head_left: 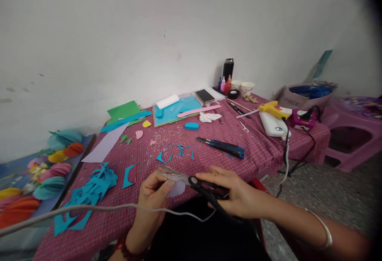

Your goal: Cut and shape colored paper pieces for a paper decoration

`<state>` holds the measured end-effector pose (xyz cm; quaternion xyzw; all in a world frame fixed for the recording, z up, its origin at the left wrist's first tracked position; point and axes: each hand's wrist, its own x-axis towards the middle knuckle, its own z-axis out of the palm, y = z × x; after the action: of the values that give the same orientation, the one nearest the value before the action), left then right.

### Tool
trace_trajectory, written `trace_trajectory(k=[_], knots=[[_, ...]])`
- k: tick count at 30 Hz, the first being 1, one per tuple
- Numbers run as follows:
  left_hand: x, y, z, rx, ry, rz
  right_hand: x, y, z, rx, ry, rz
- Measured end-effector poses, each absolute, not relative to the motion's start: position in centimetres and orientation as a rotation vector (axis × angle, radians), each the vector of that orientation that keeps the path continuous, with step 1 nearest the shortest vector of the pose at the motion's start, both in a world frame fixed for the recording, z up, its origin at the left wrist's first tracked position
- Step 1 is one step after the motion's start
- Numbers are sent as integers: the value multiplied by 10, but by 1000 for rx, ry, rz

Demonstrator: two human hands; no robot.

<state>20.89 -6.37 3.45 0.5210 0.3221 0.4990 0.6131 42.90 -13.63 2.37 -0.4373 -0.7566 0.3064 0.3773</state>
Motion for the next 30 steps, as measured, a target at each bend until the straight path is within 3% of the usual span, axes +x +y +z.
trace_trajectory(k=[24, 30], knots=[[213, -64, 33, 1251, 772, 1144, 424, -127, 17, -1126, -1864, 742], [198, -53, 40, 1816, 607, 1336, 435, -90, 9, -1423, -1989, 523]])
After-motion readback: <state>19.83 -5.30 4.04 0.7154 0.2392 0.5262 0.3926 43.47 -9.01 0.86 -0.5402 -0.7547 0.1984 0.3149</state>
